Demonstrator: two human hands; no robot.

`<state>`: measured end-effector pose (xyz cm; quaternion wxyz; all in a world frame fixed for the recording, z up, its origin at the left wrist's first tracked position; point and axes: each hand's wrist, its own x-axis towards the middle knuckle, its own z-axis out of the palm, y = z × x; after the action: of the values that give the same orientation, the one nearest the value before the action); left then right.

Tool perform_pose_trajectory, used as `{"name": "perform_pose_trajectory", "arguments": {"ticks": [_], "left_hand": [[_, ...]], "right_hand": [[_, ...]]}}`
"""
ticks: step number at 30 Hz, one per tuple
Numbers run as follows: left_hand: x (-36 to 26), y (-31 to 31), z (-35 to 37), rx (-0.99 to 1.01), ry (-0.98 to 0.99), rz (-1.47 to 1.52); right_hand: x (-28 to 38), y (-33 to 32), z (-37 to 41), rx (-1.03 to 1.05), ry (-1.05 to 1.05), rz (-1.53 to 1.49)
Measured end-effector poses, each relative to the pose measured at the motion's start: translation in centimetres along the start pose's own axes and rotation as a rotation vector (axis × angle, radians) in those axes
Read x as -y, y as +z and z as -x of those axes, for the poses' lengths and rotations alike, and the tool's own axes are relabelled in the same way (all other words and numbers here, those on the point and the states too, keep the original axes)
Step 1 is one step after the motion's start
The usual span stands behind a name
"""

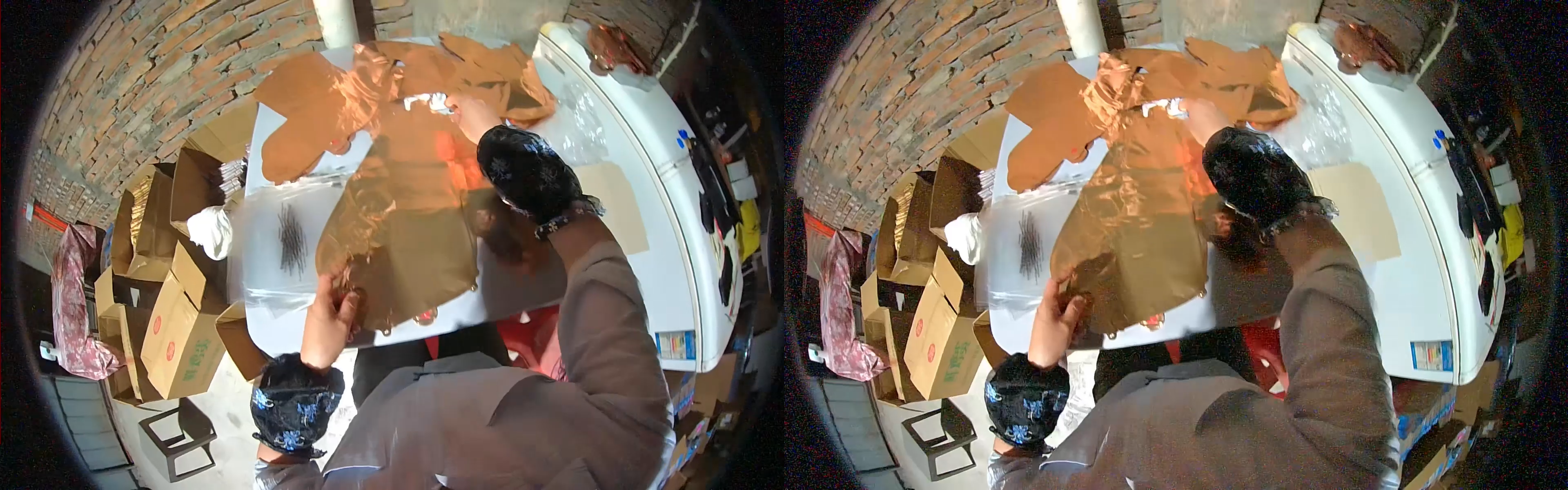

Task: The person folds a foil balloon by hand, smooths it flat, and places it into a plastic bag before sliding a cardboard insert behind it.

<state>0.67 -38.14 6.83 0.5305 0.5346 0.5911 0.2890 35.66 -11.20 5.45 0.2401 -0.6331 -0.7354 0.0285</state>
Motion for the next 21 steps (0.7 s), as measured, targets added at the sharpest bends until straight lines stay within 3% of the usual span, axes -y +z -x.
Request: {"name": "perform_pose_trajectory", "arguments": {"ticks": [5, 8, 12, 13, 20, 21], "left_hand": [[0.4, -0.2, -0.3, 0.003, 0.034, 0.001], [0.2, -0.3, -0.5, 0.008, -0.009, -0.033], [-0.1, -0.5, -0.5, 0.012, -0.053, -0.085], [0.7, -0.2, -0.7, -0.063, 0.092, -0.115], [2.1, -0.4, -1.0, -0.032, 0.135, -0.056], [1.9, -0.4, -1.0, -0.033, 0.120, -0.066]], "right_hand": [[-3.2, 2.9, -5.2, 0.002, -0.264, 0.063], [-4.1, 4.5, -7.5, 0.067, -0.274, 0.099], [-4.1, 5.9, -9.7, 0.061, -0.196, 0.089], [-3.7, 6.0, -10.1, 0.052, -0.171, 0.100], [-3.2, 7.5, -11.9, 0.026, 0.018, 0.152], [-3.6, 7.8, -12.1, 0.043, 0.041, -0.012]]}}
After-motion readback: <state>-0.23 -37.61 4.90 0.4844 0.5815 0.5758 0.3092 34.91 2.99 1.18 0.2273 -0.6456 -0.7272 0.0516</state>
